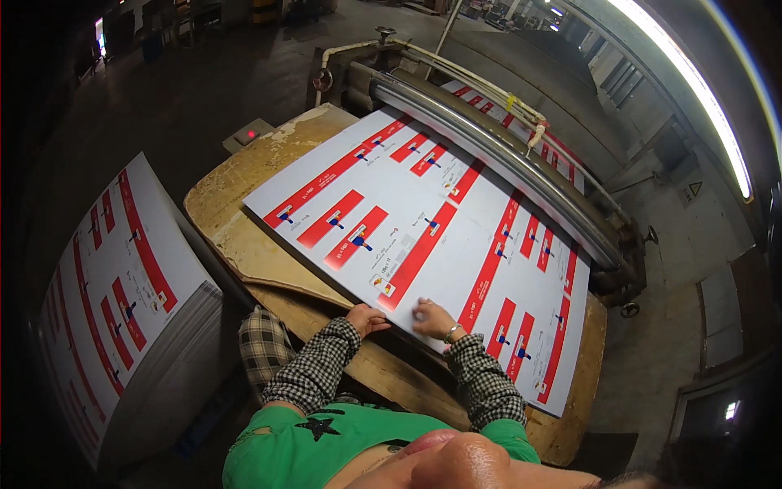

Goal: The person repeatedly picks up large printed sheets from a conveyor belt and stacks them on a wooden pallet. The sheets feature red and white graphics. The person handles the sheets by hand, aligning them as they build a stack.

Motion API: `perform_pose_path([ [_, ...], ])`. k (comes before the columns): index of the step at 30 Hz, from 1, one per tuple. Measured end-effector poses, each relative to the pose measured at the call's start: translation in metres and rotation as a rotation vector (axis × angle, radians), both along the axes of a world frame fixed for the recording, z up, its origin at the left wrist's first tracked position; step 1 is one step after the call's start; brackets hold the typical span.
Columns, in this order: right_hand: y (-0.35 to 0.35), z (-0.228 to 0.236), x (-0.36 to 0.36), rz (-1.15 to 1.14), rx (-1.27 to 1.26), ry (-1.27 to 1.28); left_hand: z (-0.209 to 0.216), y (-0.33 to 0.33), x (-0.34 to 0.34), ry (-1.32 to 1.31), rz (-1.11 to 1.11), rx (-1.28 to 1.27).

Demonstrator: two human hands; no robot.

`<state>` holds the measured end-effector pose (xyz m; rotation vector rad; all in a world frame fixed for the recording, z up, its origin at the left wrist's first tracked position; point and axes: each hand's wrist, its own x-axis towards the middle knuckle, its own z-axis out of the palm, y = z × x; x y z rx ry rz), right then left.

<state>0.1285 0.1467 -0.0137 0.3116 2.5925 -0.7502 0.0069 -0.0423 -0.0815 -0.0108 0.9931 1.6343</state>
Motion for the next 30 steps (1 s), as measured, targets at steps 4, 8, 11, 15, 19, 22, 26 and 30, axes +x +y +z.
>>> perform_pose_path([
  [4,0.002,-0.002,-0.001,-0.157,0.233,0.21,0.006,0.002,0.003,-0.005,0.007,0.008],
  [8,-0.015,-0.02,0.007,-0.045,0.333,0.075,0.009,0.004,0.004,0.019,0.073,-0.043],
  [11,-0.009,-0.018,0.009,-0.013,0.328,0.116,0.004,0.002,0.002,0.055,-0.025,-0.037],
  [15,0.013,0.01,0.01,-0.065,-0.116,0.157,-0.016,0.004,-0.001,-0.012,0.057,-0.064],
  [19,0.015,0.032,0.021,-0.261,-0.179,0.419,-0.039,0.012,-0.002,-0.053,0.186,-0.311],
  [22,0.004,0.02,0.026,-0.183,-0.239,0.408,-0.043,0.015,-0.004,0.007,0.189,-0.356],
  [26,-0.003,-0.023,0.028,-0.168,-0.156,0.387,-0.029,0.014,0.001,0.0,0.147,-0.056],
  [30,0.025,-0.047,0.017,-0.271,-0.265,0.356,-0.008,0.01,0.004,0.0,0.119,-0.124],
])
